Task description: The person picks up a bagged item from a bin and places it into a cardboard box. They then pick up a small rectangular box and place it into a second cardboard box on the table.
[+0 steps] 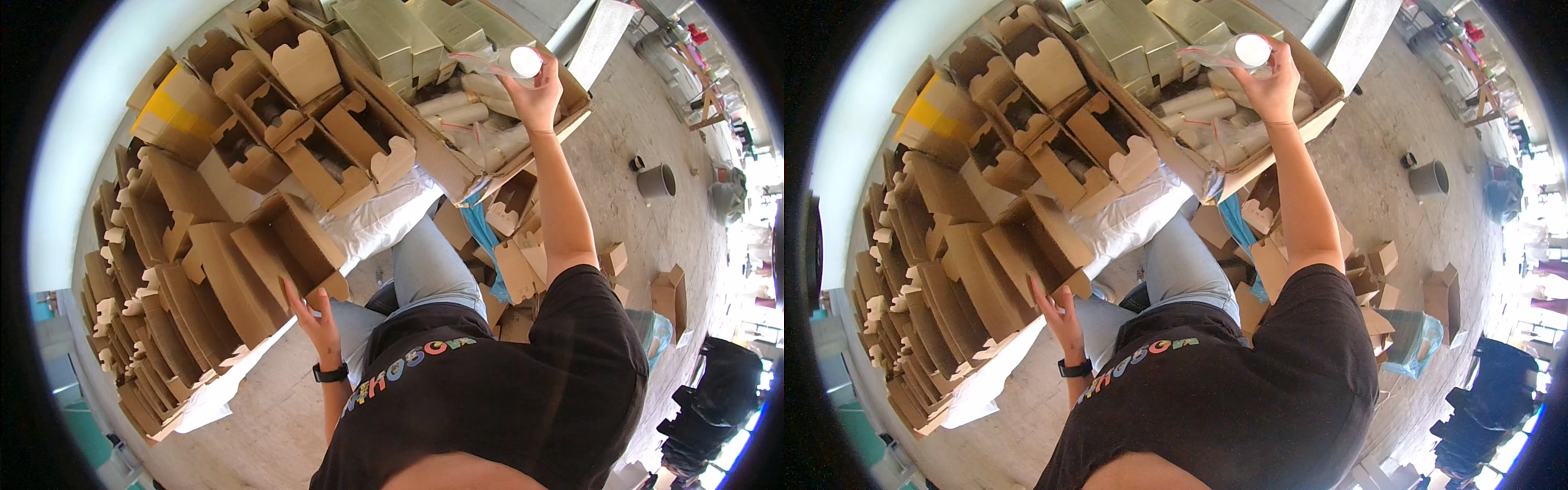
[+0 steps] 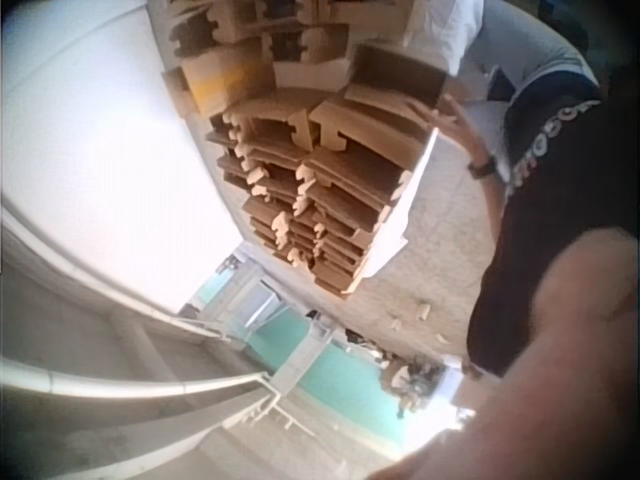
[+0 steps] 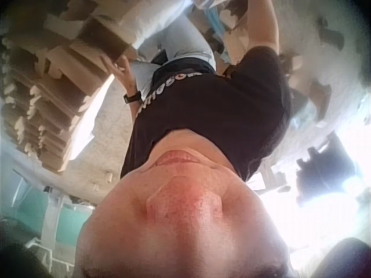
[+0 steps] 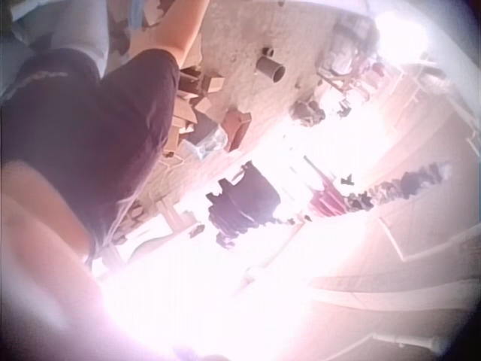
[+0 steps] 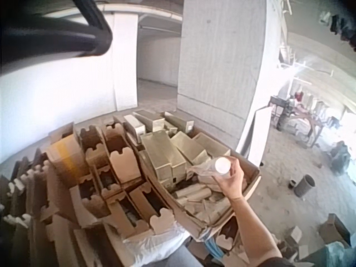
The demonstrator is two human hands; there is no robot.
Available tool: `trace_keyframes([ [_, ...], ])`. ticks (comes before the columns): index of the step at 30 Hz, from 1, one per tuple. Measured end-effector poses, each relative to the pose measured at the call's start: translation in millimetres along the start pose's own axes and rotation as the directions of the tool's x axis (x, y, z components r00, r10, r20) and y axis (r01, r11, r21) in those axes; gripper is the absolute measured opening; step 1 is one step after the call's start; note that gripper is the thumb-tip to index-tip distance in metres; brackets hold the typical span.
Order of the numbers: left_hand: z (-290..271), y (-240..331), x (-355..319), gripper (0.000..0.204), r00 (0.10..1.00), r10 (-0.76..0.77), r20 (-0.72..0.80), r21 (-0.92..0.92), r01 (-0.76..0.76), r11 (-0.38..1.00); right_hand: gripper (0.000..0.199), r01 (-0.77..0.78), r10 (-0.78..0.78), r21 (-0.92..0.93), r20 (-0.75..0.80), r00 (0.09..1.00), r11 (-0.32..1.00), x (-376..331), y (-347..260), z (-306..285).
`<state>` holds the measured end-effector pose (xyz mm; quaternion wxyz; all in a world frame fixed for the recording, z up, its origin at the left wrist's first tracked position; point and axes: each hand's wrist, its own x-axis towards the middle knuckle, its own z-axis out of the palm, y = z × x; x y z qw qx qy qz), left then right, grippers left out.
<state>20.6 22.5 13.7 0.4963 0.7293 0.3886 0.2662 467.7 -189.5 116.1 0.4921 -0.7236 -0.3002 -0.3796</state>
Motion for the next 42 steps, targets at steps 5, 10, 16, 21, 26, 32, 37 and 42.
trace_keyframes([
  [5, 1.3, -2.4, -0.9, 0.068, 1.000, 0.007, -0.001, 0.000, -0.007, 1.000, 0.053, -0.027, 0.029, -0.041, 0.049, 0.998, 0.999, -0.6, 0.4, -2.7],
  [10, 0.1, -0.7, 2.7, 0.055, 0.996, 0.085, 0.023, 0.002, -0.085, 0.996, 0.053, -0.167, 0.170, -0.057, 0.054, 0.984, 0.984, 3.0, -18.7, -3.1],
  [16, -14.0, 0.0, -2.6, 0.032, 0.998, -0.025, 0.049, 0.020, 0.024, 1.000, 0.047, -0.088, 0.124, 0.165, -0.223, 0.967, 0.982, 19.7, -31.6, -7.2],
  [21, -6.9, 4.0, -0.7, 0.030, 0.991, 0.120, 0.050, -0.055, -0.118, 0.992, 0.043, -0.220, 0.416, 0.588, -0.221, 0.882, 0.778, 34.7, -129.4, -28.4],
  [26, -15.1, 9.3, -10.4, 0.030, 0.946, 0.298, -0.128, -0.001, -0.301, 0.954, 0.039, -0.335, 0.453, 0.757, 0.057, 0.890, 0.561, -8.8, -185.3, -30.1],
  [32, -13.0, 25.7, -45.7, 0.031, 0.865, 0.416, -0.280, -0.121, -0.461, 0.879, 0.035, -0.792, 0.498, 0.408, 0.620, 0.606, 0.455, -138.2, -214.7, -4.7],
  [37, 35.0, 15.7, -76.1, 0.073, 0.967, 0.231, 0.110, -0.262, -0.196, 0.945, 0.042, -0.943, 0.511, 0.136, 0.812, 0.282, 0.304, -225.6, -245.2, -7.9],
  [42, 48.4, -4.7, -94.4, 0.057, 0.925, -0.124, 0.358, -0.471, 0.293, 0.832, 0.046, -0.919, 0.284, 0.176, 0.916, 0.285, 0.353, -250.2, -255.1, -23.1],
])
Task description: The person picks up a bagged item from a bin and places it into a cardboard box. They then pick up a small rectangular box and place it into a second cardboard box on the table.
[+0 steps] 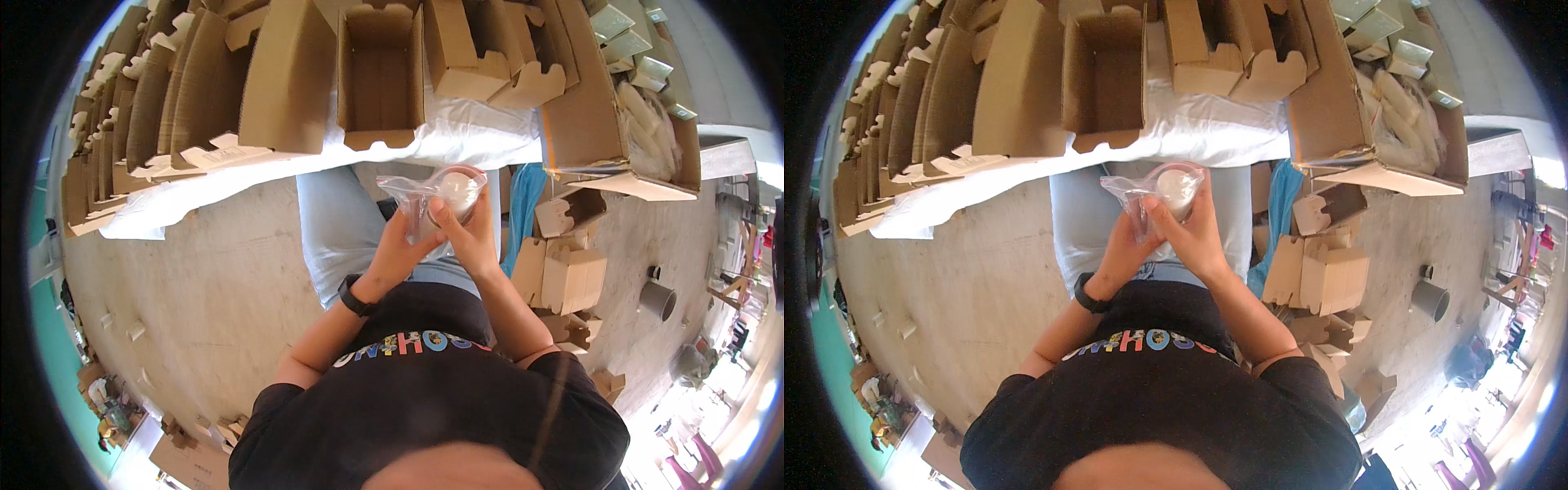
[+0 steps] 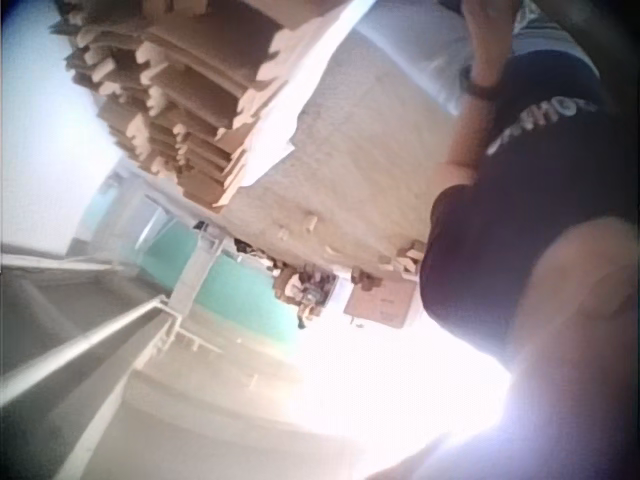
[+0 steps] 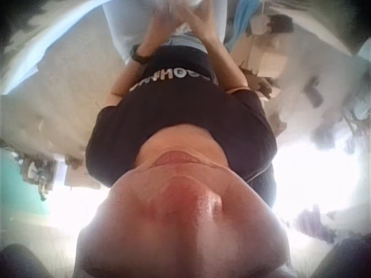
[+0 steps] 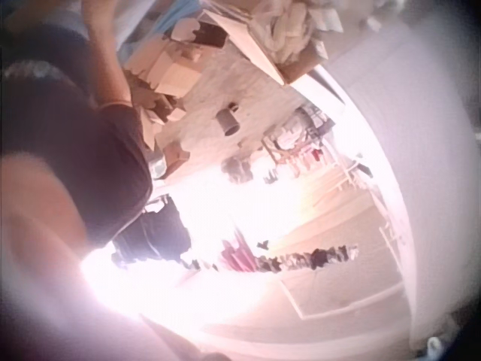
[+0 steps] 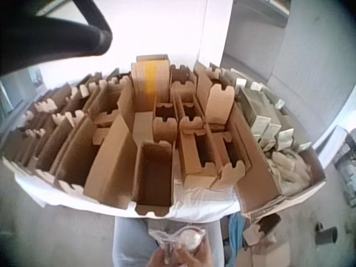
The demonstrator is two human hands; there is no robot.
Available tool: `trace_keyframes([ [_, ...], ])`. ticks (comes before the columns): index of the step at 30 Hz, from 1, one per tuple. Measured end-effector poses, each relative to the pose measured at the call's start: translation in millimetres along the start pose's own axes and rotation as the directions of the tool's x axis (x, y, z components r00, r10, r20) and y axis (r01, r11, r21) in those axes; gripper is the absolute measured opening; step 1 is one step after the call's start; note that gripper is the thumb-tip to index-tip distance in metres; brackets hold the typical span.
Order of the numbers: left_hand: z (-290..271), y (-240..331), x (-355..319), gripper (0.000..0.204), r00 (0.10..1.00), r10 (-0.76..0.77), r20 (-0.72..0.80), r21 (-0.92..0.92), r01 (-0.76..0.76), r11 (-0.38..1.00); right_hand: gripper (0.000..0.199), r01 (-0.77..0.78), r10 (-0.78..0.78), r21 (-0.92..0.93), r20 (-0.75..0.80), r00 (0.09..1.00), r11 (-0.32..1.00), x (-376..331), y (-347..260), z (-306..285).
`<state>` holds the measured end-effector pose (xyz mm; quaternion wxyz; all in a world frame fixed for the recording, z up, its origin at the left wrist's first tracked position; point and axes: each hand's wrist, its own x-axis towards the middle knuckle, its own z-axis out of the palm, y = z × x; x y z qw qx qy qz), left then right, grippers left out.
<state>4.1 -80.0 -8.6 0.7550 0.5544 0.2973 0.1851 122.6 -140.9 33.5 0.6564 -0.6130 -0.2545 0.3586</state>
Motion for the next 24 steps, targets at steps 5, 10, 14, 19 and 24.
trace_keyframes([
  [5, 8.3, 6.8, 5.7, 0.042, 0.997, -0.041, -0.066, -0.090, 0.035, 0.995, 0.039, -0.107, 0.110, 0.078, -0.034, 0.993, 0.991, 1.8, 10.9, -14.4],
  [10, 6.7, -0.7, 5.7, 0.041, 0.991, 0.044, -0.126, -0.167, -0.065, 0.984, 0.030, -0.027, 0.036, 0.150, -0.058, 0.998, 0.988, 9.5, 10.4, -20.2],
  [14, 9.9, 6.0, 6.4, 0.035, 0.978, 0.006, -0.209, -0.435, -0.098, 0.895, 0.028, -0.030, 0.033, 0.138, -0.023, 0.999, 0.990, 7.6, 16.7, -16.1],
  [19, 5.2, -0.5, 4.5, 0.026, 0.953, -0.029, -0.300, -0.489, -0.128, 0.863, 0.030, -0.026, 0.034, 0.172, -0.044, 0.998, 0.985, 2.4, 20.4, -17.1],
  [24, 1.1, 14.2, 5.2, 0.021, 0.916, -0.043, -0.398, -0.512, -0.182, 0.840, 0.038, -0.068, 0.070, 0.227, 0.001, 0.998, 0.972, 6.5, 22.3, -31.5],
])
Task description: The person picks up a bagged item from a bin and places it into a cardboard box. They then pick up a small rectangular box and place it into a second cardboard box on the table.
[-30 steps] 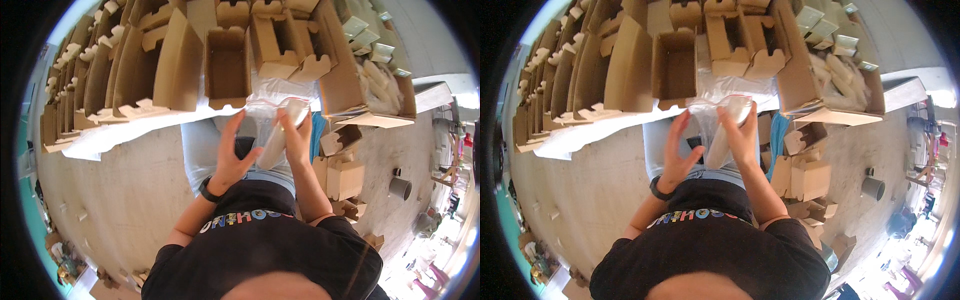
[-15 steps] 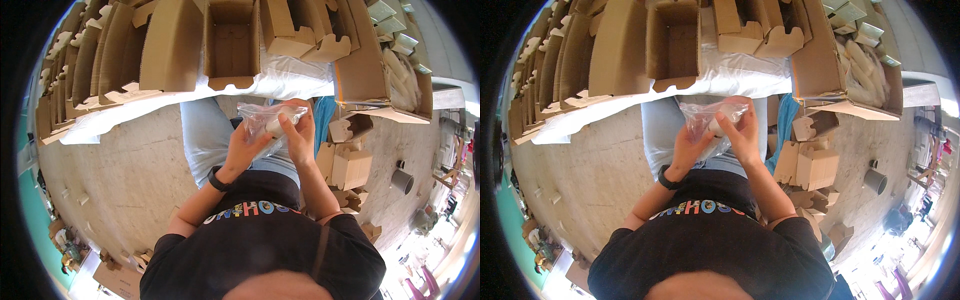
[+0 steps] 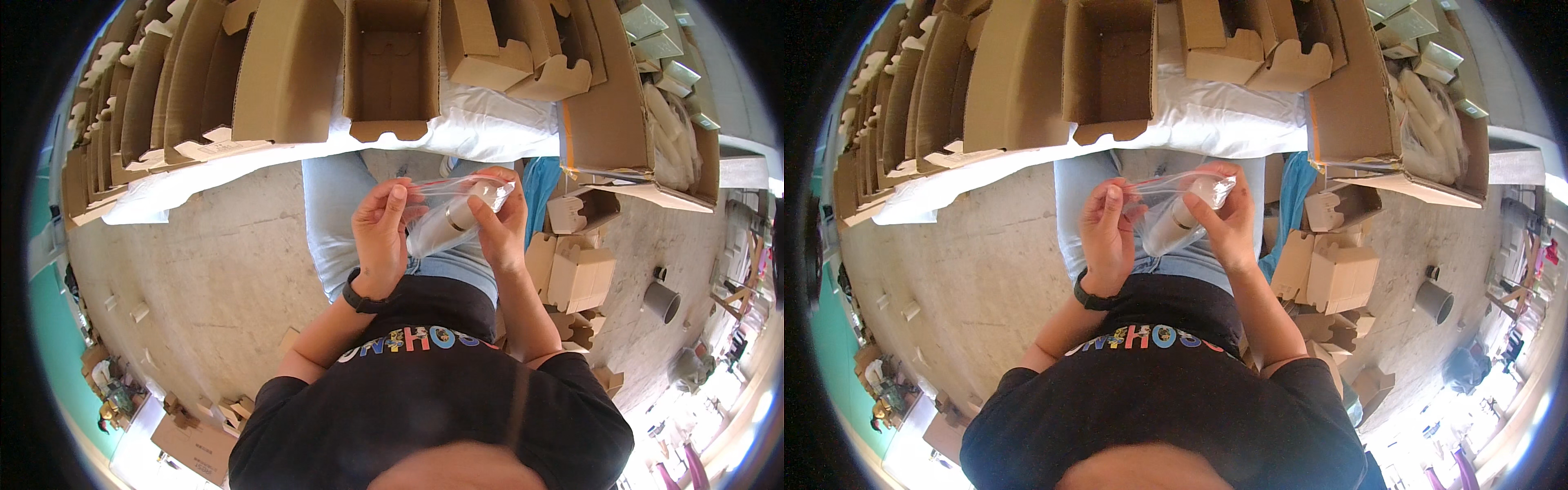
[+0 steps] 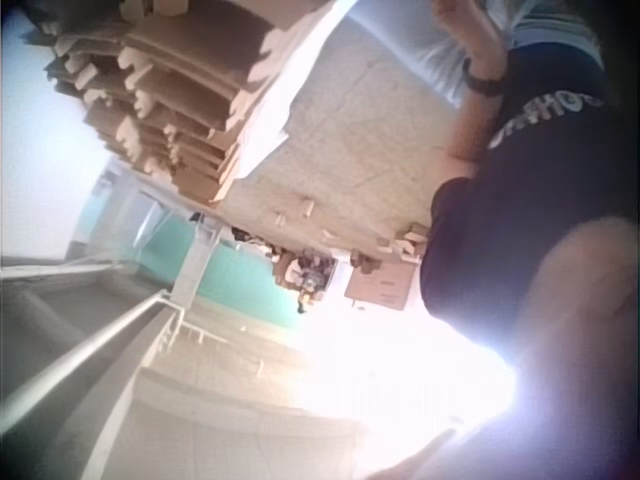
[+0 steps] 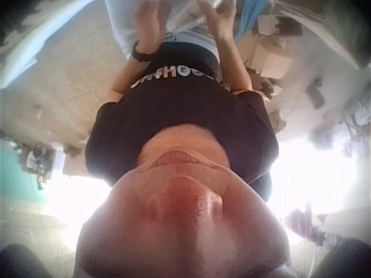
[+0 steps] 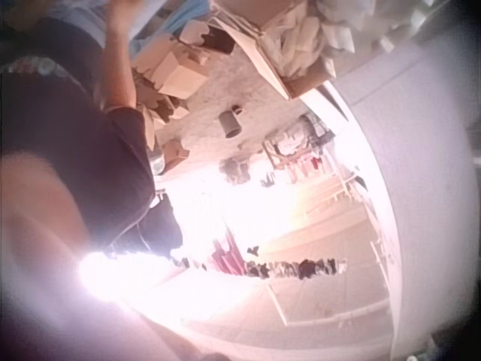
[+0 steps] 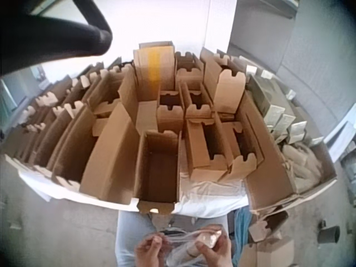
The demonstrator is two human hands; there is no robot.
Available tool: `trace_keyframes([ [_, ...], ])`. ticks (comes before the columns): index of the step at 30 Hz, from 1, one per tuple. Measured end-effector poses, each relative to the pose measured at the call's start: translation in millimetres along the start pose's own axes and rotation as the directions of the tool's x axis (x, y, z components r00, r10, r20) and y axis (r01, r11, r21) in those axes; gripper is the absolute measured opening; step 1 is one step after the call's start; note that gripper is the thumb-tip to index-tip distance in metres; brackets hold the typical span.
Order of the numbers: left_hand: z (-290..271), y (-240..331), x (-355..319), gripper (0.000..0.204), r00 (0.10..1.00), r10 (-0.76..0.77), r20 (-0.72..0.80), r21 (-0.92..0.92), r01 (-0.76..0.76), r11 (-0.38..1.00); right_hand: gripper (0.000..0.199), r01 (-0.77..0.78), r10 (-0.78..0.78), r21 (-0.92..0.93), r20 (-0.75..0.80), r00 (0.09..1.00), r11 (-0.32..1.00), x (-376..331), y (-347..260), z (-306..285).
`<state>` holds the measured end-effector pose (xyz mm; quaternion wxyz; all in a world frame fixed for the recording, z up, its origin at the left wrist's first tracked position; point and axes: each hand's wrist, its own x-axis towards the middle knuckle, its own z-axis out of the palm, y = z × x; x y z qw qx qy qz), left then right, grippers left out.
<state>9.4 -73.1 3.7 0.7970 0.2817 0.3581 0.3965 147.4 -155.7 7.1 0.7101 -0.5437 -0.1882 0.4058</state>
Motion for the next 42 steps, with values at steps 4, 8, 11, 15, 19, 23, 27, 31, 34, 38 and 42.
trace_keyframes([
  [4, 0.7, 1.5, -4.0, 0.017, 0.996, 0.077, -0.045, 0.075, -0.074, 0.994, 0.043, -0.054, 0.056, -0.021, 0.110, 0.992, 0.998, -1.3, -1.4, -5.1],
  [8, 0.5, 4.0, -10.2, 0.012, 0.952, 0.286, 0.106, 0.218, -0.303, 0.928, 0.044, 0.041, -0.008, -0.133, 0.240, 0.971, 0.990, 2.3, -11.8, -6.5],
  [11, -0.1, 5.8, -12.2, 0.009, 0.908, 0.375, 0.186, 0.268, -0.414, 0.870, 0.039, 0.175, -0.052, -0.310, 0.369, 0.928, 0.934, 8.7, -21.5, -11.6],
  [15, 0.1, 7.9, -11.0, 0.011, 0.873, 0.437, 0.218, 0.279, -0.485, 0.829, 0.032, 0.539, -0.289, -0.533, 0.482, 0.827, 0.652, 13.0, -40.2, 8.2],
  [19, -2.5, 10.0, -10.0, 0.011, 0.867, 0.428, 0.256, 0.338, -0.495, 0.801, 0.025, 0.677, -0.379, -0.535, 0.567, 0.731, 0.505, 16.0, -46.9, 21.8],
  [23, -2.0, 14.8, -9.5, 0.013, 0.907, 0.384, 0.176, 0.295, -0.420, 0.858, 0.022, 0.582, -0.323, -0.552, 0.499, 0.804, 0.597, 13.4, -38.9, 20.6],
  [27, -4.6, 19.5, -5.5, 0.015, 0.947, 0.267, 0.181, 0.214, -0.303, 0.929, 0.012, 0.503, -0.272, -0.566, 0.445, 0.853, 0.653, 10.8, -38.4, 28.2],
  [31, -3.0, 26.8, -2.1, 0.015, 0.964, 0.150, 0.218, 0.287, -0.210, 0.935, 0.010, 0.429, -0.226, -0.567, 0.394, 0.891, 0.704, 11.1, -42.1, 29.8],
  [34, -17.4, 20.2, 0.2, 0.014, 0.944, 0.150, 0.293, 0.313, -0.243, 0.918, 0.011, 0.418, -0.203, -0.560, 0.406, 0.891, 0.715, 12.2, -43.1, 29.9],
  [38, -15.2, 16.4, -6.3, 0.011, 0.941, 0.197, 0.275, 0.332, -0.285, 0.899, 0.015, 0.481, -0.240, -0.523, 0.462, 0.854, 0.704, 11.1, -41.5, 32.9],
  [42, -10.2, 16.3, -9.1, 0.009, 0.901, 0.283, 0.328, 0.351, -0.394, 0.849, 0.017, 0.549, -0.267, -0.533, 0.516, 0.814, 0.644, 12.0, -38.8, 31.6],
])
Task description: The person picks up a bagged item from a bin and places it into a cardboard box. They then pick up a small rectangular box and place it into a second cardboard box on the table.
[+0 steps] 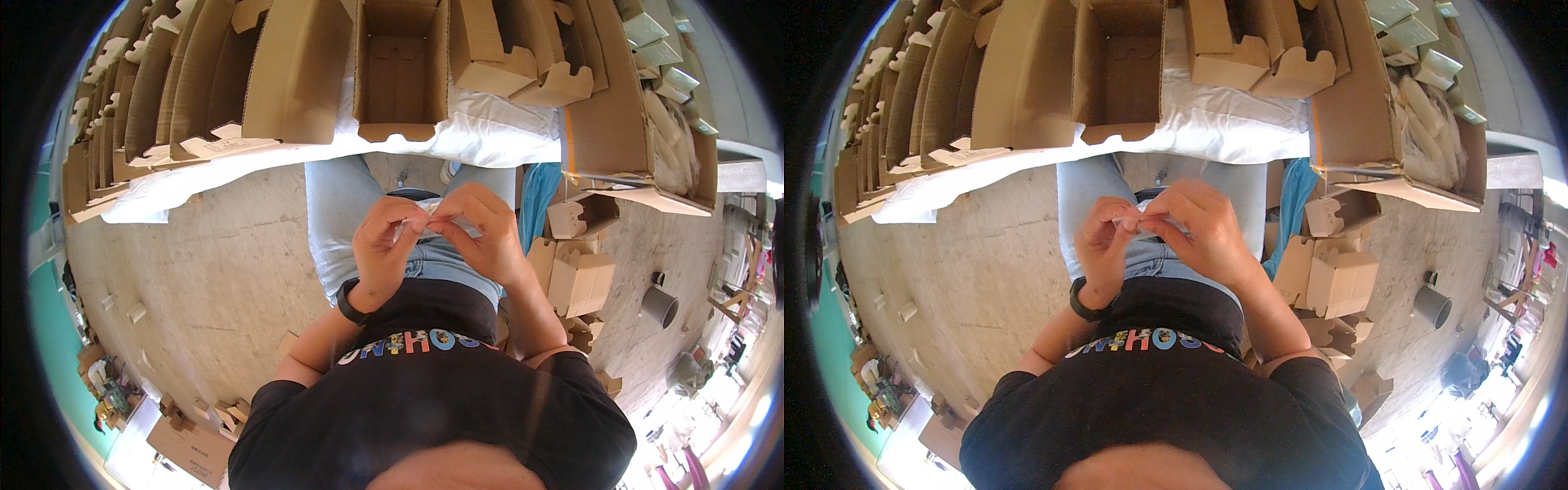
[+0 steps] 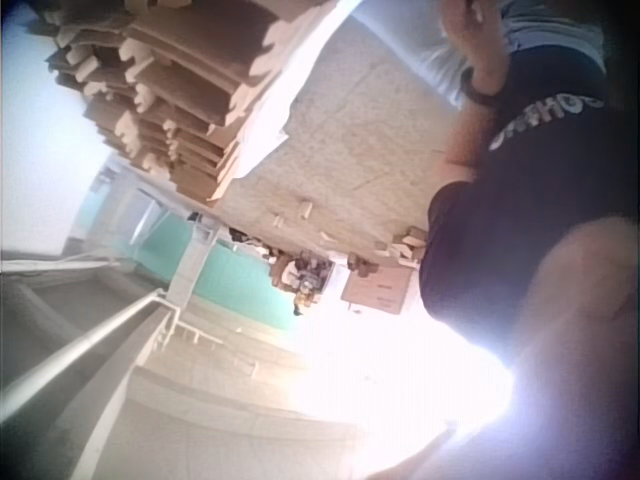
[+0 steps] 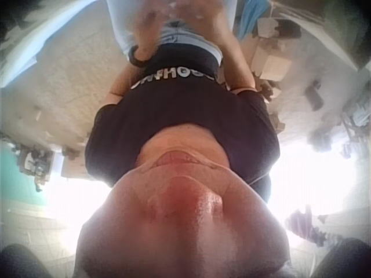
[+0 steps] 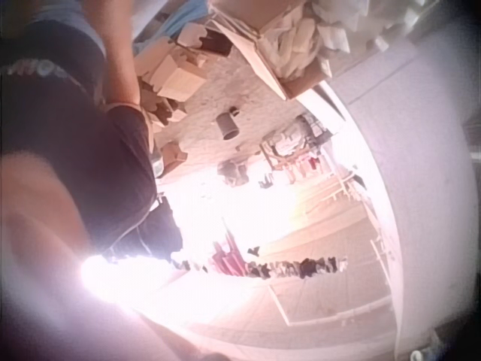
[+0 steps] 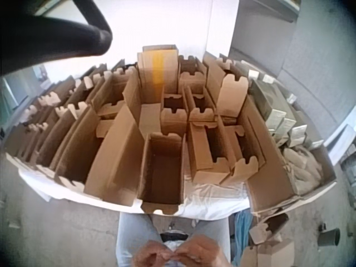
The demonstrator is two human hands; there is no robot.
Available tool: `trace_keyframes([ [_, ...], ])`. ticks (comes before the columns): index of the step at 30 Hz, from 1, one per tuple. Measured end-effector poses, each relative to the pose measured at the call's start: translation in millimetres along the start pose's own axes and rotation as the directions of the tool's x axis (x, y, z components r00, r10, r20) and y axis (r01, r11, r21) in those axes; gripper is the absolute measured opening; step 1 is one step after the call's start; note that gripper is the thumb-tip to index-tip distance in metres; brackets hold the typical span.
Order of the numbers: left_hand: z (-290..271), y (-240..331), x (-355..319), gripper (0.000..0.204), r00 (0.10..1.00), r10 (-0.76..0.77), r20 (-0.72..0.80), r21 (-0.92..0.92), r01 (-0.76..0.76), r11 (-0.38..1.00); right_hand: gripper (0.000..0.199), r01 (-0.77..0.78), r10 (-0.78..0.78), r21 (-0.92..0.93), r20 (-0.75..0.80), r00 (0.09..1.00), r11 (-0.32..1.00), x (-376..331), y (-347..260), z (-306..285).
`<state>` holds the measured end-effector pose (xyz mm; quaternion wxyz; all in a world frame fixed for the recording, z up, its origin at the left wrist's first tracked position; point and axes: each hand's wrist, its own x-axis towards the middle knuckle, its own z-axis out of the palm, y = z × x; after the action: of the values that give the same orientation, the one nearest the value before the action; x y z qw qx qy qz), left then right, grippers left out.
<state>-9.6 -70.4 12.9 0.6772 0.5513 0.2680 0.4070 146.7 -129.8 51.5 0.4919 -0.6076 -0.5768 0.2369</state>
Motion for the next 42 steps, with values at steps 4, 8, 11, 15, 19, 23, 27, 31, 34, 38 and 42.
trace_keyframes([
  [4, -2.7, 0.1, 0.9, 0.008, 1.000, -0.010, 0.000, -0.011, 0.010, 1.000, 0.017, -0.012, 0.013, 0.015, -0.047, 0.999, 1.000, -4.0, 0.3, 9.4],
  [8, -3.6, -1.1, -0.6, 0.006, 0.998, -0.045, -0.033, -0.087, 0.042, 0.995, 0.016, -0.015, 0.020, 0.061, -0.081, 0.997, 0.998, -2.6, -2.8, 15.7],
  [11, -2.5, 0.8, 2.5, 0.004, 1.000, 0.007, -0.026, -0.040, -0.008, 0.999, 0.016, 0.029, -0.027, 0.023, -0.104, 0.994, 0.999, -1.1, -2.0, 15.9],
  [15, -2.4, 0.0, 3.9, 0.005, 0.999, -0.005, -0.042, -0.061, 0.003, 0.998, 0.014, 0.035, -0.038, -0.024, -0.107, 0.994, 0.999, -0.3, -0.7, 17.3],
  [19, -4.4, -1.3, 3.9, 0.010, 0.995, -0.044, -0.085, -0.092, 0.036, 0.995, 0.014, -0.006, 0.006, 0.000, -0.104, 0.995, 1.000, 4.5, 3.2, 12.8],
  [23, -2.8, 2.1, 5.4, 0.014, 0.990, -0.089, -0.108, -0.120, 0.076, 0.990, 0.014, -0.031, 0.031, 0.006, -0.069, 0.997, 1.000, 3.2, 11.3, 0.7],
  [27, -5.6, -0.6, 6.8, 0.012, 0.991, -0.108, -0.073, -0.245, 0.087, 0.966, 0.013, -0.042, 0.039, -0.024, -0.132, 0.990, 0.999, 2.8, 2.6, 5.7],
  [31, -5.4, -2.7, 10.1, 0.011, 1.000, -0.019, -0.004, -0.054, 0.019, 0.998, 0.012, 0.032, -0.043, -0.108, -0.104, 0.994, 0.994, 7.1, -2.8, 4.1],
  [34, -7.3, -9.4, 4.2, 0.013, 0.998, -0.048, -0.043, -0.034, 0.047, 0.998, 0.014, 0.053, -0.062, -0.117, -0.076, 0.995, 0.992, 6.2, -1.9, 5.6],
  [38, -9.6, -4.2, 3.8, 0.010, 0.997, -0.046, -0.069, -0.019, 0.045, 0.999, 0.020, 0.004, -0.005, -0.037, -0.032, 0.999, 0.999, 7.0, -2.2, 0.3],
  [42, -11.8, 0.3, 7.7, 0.010, 0.999, 0.010, -0.052, 0.005, -0.009, 1.000, 0.022, 0.029, -0.029, 0.004, 0.016, 0.999, 1.000, 6.2, 2.9, -4.4],
])
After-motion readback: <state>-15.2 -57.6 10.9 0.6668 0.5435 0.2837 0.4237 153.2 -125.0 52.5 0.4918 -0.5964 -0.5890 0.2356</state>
